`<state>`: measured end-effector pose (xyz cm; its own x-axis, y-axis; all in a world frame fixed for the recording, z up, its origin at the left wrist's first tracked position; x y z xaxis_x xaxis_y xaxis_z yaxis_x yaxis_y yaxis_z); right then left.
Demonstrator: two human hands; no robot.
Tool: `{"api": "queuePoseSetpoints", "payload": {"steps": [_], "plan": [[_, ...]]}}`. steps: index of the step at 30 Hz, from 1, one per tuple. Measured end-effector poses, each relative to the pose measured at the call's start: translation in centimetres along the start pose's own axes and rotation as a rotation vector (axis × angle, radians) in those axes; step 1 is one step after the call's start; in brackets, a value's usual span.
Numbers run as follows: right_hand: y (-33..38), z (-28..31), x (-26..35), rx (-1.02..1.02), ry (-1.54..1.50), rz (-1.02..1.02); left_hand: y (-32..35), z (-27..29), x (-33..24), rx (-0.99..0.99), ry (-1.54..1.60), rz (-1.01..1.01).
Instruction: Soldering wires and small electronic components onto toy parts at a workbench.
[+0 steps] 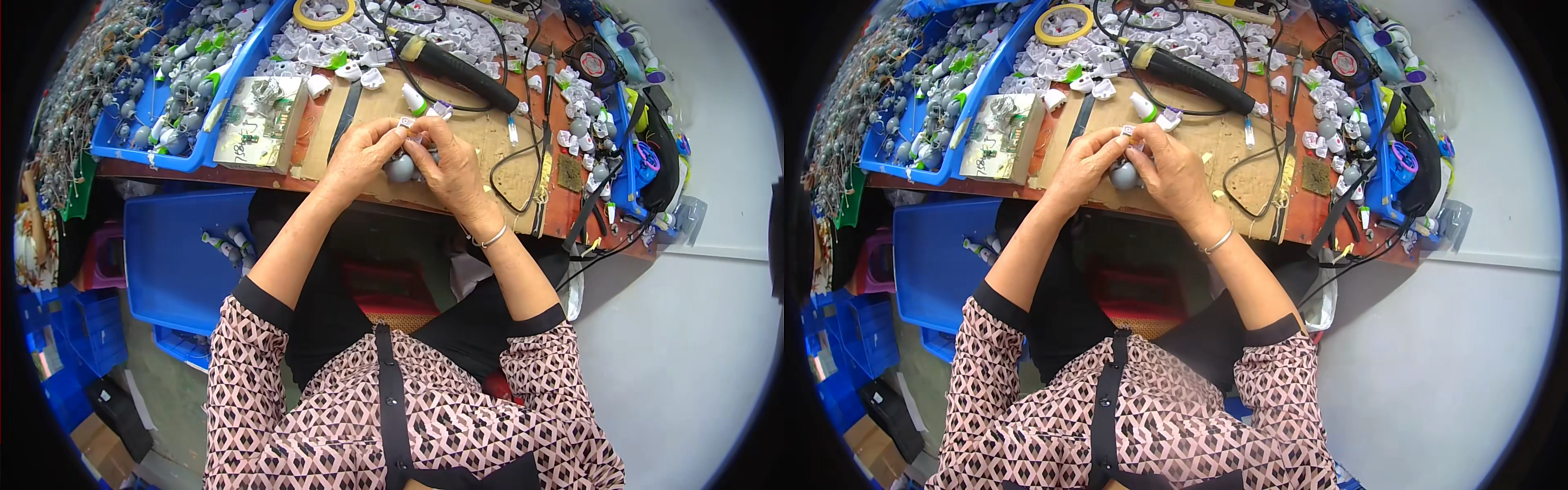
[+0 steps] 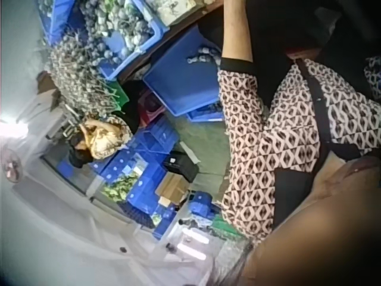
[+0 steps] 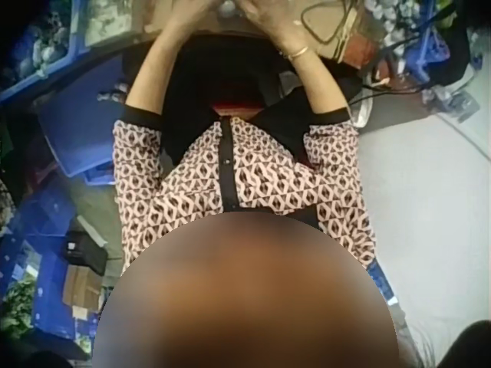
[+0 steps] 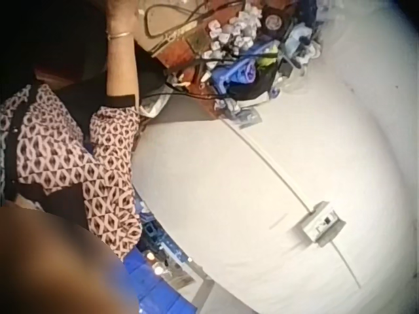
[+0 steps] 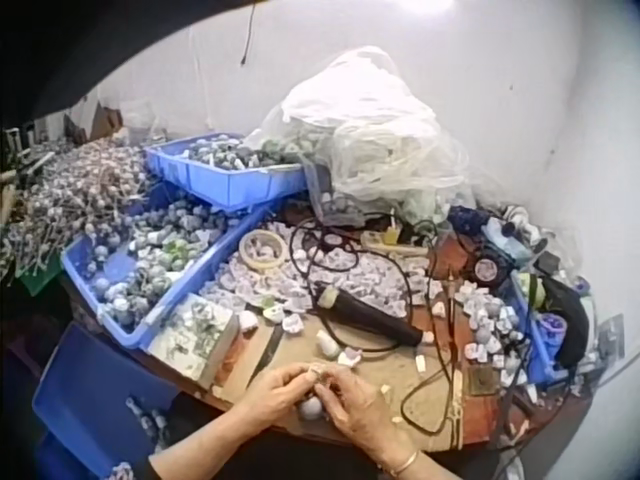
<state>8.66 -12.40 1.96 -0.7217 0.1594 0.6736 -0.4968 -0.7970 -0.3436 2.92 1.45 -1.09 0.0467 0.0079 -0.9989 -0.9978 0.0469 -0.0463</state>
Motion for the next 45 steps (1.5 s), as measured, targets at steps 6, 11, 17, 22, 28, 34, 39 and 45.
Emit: {"api": "queuePoseSetpoints", "payload": {"steps": [6,11,17,22,28,34,39,45], "plan": [[-0.1,0.1,0.1,-0.017,0.026,-0.013,0.1,0.0,-0.4,-0.011,-0.062,0.020],[-0.1,-0.2,0.0,-0.003,0.022,-0.038,-0.2,0.0,1.0,-0.056,0.013,-0.022],[-0.1,-0.3,-1.3,0.126,-0.620,-0.351,0.2,-0.1,0.7,-0.066,0.041,-0.028],[-0.2,-0.7,-1.6,0.218,-0.590,-0.362,0.5,-0.2,0.5,-0.085,-0.023,-0.080],[0.0,-0.3,-1.5,0.253,-0.676,-0.411,0.2,-0.4,0.6,-0.076,-0.011,-0.095],[1.9,1.7,-2.5,0.493,-0.653,-0.455,0.6,-0.2,0.4,-0.044,0.043,-0.055],[2.9,1.9,-2.0,0.478,-0.657,-0.445,0.8,0.1,0.4,-0.066,-0.018,-0.013],[3.1,1.6,-2.0,0.368,-0.509,-0.410,0.8,0.2,0.6,-0.019,0.070,0.005]]}}
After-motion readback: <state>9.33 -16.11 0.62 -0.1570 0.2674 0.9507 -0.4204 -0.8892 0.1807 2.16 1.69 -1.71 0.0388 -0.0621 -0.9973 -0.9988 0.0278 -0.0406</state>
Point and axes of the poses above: each hand's wrist, its own y-axis away from the middle knuckle, its own z-axis out of the back of the hand, x = y × z, the point moved 4 cm from there along -y, towards the middle knuckle, and after that the axes turned 14 degrees about x, right-handed, at the moved point
